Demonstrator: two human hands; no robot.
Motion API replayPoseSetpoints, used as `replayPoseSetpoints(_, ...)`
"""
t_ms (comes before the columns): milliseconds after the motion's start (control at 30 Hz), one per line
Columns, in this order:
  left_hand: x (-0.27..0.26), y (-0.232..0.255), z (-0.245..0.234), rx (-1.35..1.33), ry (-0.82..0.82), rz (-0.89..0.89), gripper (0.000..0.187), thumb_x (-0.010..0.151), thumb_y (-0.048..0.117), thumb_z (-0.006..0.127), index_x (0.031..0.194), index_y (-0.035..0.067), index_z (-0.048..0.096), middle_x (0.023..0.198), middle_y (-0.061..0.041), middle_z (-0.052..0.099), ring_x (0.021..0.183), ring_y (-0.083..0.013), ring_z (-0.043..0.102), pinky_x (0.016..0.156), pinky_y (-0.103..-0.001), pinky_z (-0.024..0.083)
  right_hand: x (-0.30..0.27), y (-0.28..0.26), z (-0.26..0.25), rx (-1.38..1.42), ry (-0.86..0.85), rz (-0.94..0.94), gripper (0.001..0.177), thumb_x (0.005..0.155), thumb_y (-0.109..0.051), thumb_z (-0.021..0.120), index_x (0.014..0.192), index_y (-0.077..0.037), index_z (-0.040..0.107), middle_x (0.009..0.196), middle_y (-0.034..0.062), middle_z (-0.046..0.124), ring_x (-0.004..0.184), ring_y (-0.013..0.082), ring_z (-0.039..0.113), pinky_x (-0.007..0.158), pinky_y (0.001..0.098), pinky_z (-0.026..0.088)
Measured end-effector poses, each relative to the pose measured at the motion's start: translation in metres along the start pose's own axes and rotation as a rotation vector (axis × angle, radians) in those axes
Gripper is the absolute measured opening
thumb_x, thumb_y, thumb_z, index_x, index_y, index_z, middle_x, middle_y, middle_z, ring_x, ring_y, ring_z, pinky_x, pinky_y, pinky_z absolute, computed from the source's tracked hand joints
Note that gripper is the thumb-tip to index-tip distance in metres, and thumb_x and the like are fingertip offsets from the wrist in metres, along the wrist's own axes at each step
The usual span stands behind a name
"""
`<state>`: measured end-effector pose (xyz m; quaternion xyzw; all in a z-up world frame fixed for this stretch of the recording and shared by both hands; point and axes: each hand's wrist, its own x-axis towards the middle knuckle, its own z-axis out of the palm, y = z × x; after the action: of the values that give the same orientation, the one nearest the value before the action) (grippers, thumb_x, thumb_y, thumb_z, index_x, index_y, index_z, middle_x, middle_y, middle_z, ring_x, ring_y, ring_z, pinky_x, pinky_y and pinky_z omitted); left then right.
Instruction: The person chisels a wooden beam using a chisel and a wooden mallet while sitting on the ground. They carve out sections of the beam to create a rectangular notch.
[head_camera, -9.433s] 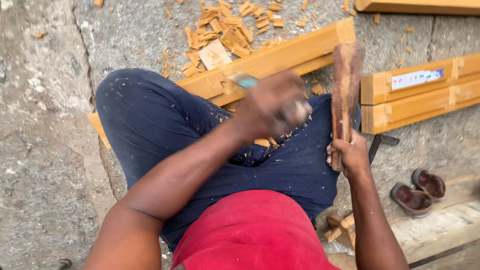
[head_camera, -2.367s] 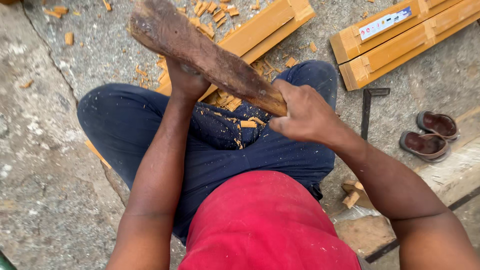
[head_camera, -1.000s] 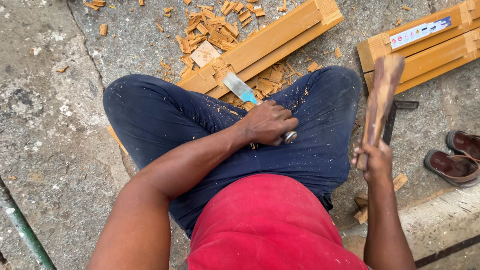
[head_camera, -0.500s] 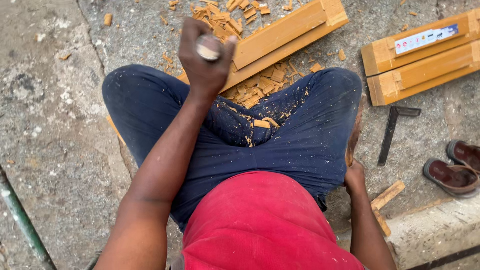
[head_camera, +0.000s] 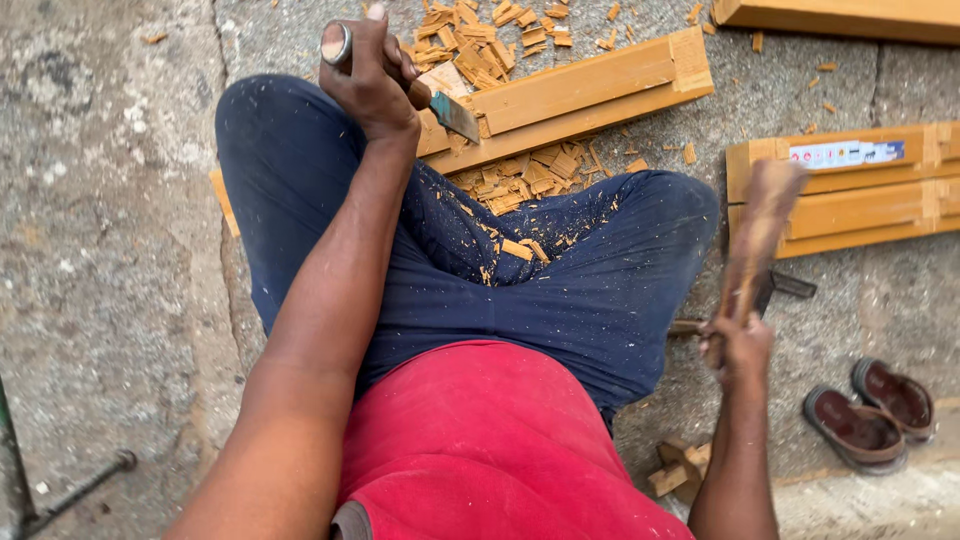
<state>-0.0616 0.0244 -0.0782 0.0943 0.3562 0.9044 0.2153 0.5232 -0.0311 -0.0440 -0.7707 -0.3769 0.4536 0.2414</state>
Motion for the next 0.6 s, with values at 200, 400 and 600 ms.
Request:
replayPoseSetpoints(200,-0.006,0.001,-0.029,0.041,0.154,0.057,0.014,0.084,0.003,0.066,0.076,0.006,0.056,0.057,-0.01,0.059,0.047,-0.0225,0.059,0.047,-0.037,0.05,0.003,-0.128,0.016,0.275,-0.299,-0.435,0.031,0.08,0.004,0.058,0.111,0.003,0.055,0.075,0.0108,0.059,0.053,0.0196,0.057,0.048,0.033,0.05)
replayPoseSetpoints(400,-0.026,-0.012,-0.055,-0.068,0.259,0.108,0.011,0.085,0.003,0.066,0.079,0.004,0.057,0.062,-0.012,0.061,0.053,-0.0224,0.06,0.054,-0.039,0.05,-0.042,-0.208,0.102,0.356,-0.575,-0.797,0.032,0.083,0.009,0.062,0.114,0.006,0.057,0.083,0.0115,0.059,0.069,0.0221,0.063,0.065,0.0355,0.059)
replayPoseSetpoints(600,-0.011,-0.02,-0.061,-0.144,0.289,-0.021,0.01,0.083,0.006,0.066,0.076,0.002,0.06,0.058,-0.009,0.057,0.049,-0.0211,0.06,0.046,-0.041,0.052,-0.095,-0.28,0.188,-0.046,-0.706,-0.933,0.044,0.077,0.002,0.07,0.119,0.006,0.059,0.082,0.0097,0.066,0.069,0.0191,0.066,0.068,0.0294,0.06)
